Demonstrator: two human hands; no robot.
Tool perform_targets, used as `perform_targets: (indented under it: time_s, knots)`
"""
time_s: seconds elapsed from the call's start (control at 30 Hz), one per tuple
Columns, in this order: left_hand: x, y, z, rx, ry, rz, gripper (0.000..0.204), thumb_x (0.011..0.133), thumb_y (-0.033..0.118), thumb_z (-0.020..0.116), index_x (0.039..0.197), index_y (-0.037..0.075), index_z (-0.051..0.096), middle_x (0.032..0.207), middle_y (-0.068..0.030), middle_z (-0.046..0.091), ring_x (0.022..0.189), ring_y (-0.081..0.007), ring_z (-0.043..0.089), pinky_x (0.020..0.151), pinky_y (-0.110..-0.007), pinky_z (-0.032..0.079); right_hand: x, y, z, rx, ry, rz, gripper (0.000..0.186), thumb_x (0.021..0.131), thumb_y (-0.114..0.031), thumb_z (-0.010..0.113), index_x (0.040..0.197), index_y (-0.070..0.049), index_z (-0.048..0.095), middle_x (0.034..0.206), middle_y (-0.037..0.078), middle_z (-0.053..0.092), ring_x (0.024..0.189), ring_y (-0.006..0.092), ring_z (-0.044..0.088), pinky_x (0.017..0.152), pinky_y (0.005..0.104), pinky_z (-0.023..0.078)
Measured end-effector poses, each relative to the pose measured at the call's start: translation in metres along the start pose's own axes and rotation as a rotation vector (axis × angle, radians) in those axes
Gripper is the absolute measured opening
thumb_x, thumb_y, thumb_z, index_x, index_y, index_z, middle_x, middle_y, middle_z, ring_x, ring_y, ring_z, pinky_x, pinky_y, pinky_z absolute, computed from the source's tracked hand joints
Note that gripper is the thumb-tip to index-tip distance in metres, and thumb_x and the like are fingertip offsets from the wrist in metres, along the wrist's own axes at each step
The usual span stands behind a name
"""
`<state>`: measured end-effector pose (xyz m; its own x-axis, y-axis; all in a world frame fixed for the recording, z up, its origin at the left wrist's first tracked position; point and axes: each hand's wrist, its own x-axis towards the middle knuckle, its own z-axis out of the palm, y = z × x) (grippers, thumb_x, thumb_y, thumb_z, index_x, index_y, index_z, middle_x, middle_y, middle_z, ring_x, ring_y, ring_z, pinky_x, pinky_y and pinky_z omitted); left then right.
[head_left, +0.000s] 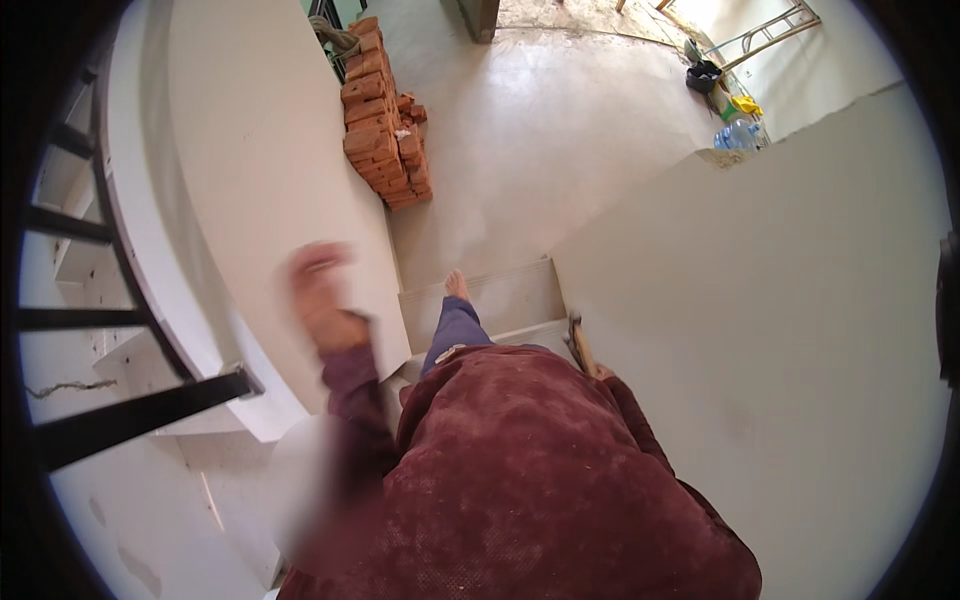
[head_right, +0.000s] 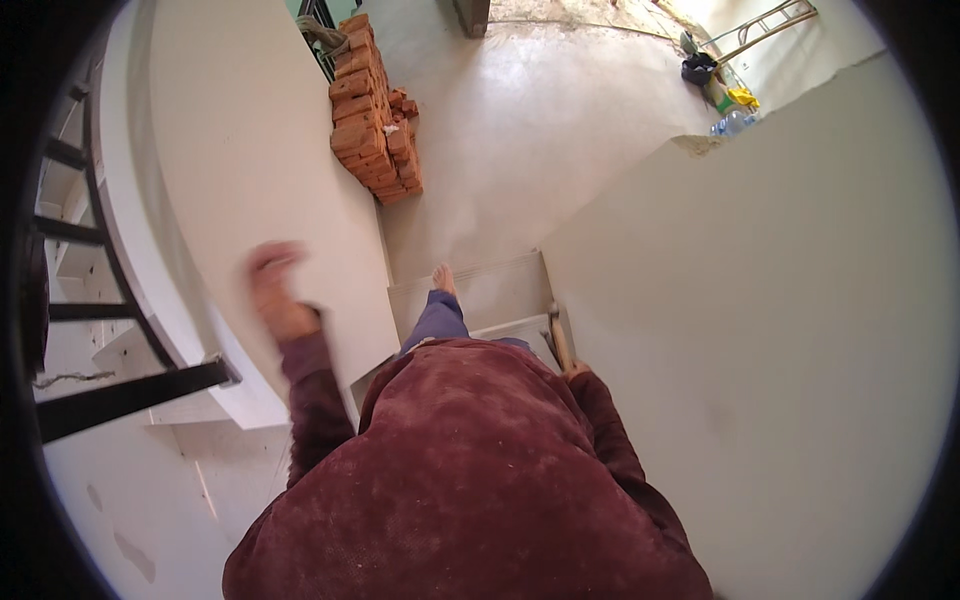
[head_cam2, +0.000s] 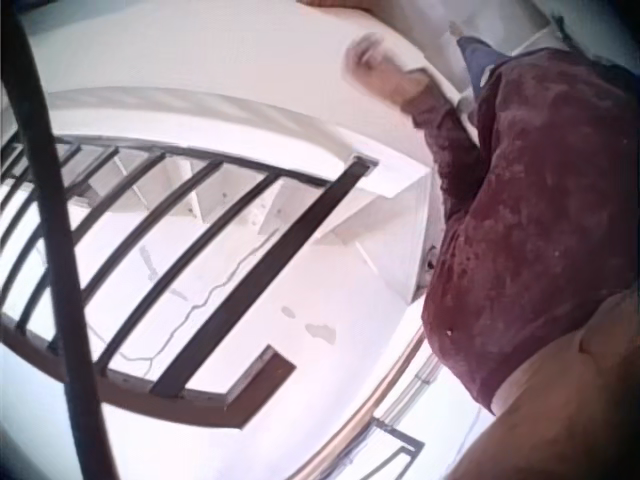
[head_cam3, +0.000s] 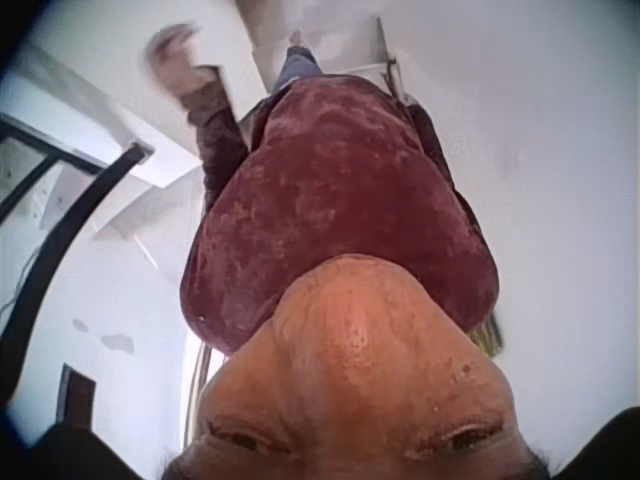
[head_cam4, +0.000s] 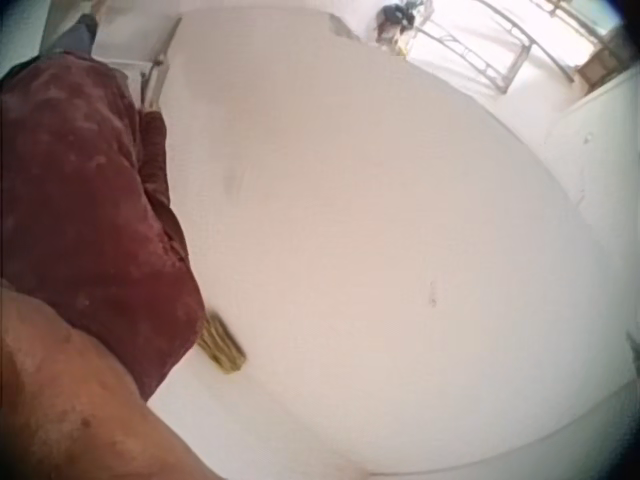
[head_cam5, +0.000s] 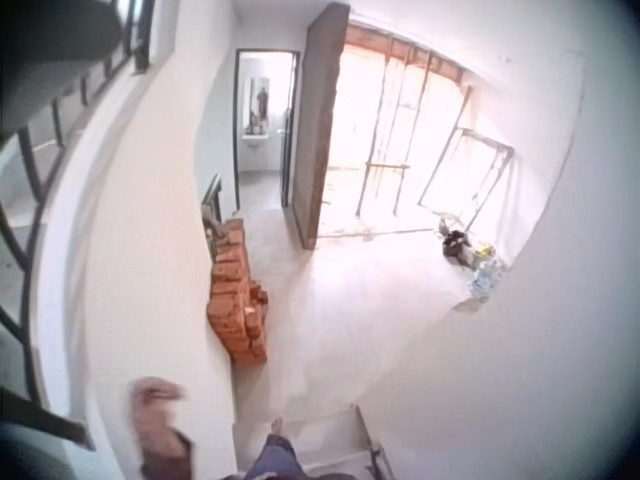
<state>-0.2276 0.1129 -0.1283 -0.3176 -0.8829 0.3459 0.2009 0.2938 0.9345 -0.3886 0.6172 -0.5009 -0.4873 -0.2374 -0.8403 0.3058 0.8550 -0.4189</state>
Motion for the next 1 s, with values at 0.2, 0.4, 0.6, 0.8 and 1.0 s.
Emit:
perform_targets:
  time_s: [0.2,0.4,0.6,0.8,1.0]
  knots:
    - [-0.024,-0.229,0.068,-0.082,-0.932,-0.895,0.036,0.093,0.035,0.056,0.117,0.007,0.057,0.105,-0.0035,0.064,0.092,-0.0129,0.061,0.081,-0.029,0.049,0.017,-0.27,-0.029,0.067,0.06,-0.449,0.08,0.054,-0.008,0.067,0.131,-0.002,0.048,0.098,0.013,0.061,0.086,0.0217,0.058,0.076,0.0298,0.048]
    - [0.035,-0.262,0.136,0.033,-1.058,-0.67,0.054,0.092,0.032,0.059,0.132,-0.001,0.042,0.127,-0.0138,0.051,0.113,-0.021,0.052,0.094,-0.034,0.044,0.013,-0.446,-0.007,-0.042,0.256,-0.732,0.078,0.061,-0.007,0.064,0.136,-0.011,0.043,0.104,0.019,0.063,0.094,0.0298,0.062,0.084,0.0344,0.049]
    - [0.091,-0.282,0.222,-0.087,-0.895,-0.555,0.059,0.087,0.031,0.066,0.127,-0.004,0.042,0.116,-0.016,0.056,0.102,-0.0198,0.057,0.087,-0.033,0.048,0.041,-0.529,-0.016,-0.253,0.359,-1.115,0.074,0.069,-0.008,0.061,0.139,-0.018,0.039,0.114,0.018,0.058,0.101,0.0367,0.059,0.086,0.0412,0.049]
    - [0.149,-0.327,0.279,-0.39,-0.783,-0.439,0.05,0.099,0.044,0.038,0.114,0.0,0.054,0.112,-0.0123,0.058,0.108,-0.0211,0.054,0.093,-0.033,0.044,0.111,-0.59,-0.053,0.177,0.041,-1.14,0.073,0.063,0.004,0.053,0.134,-0.005,0.044,0.107,0.017,0.06,0.099,0.0265,0.058,0.087,0.0326,0.045]
    - [0.216,-0.412,0.404,-0.388,-0.743,-0.413,0.066,0.098,0.055,0.026,0.114,-0.002,0.055,0.118,-0.0201,0.058,0.103,-0.0252,0.059,0.09,-0.036,0.048,0.23,-0.644,-0.14,0.404,0.033,-1.309,0.068,0.061,0.003,0.055,0.128,-0.002,0.048,0.107,0.015,0.058,0.103,0.0269,0.056,0.089,0.0356,0.044]
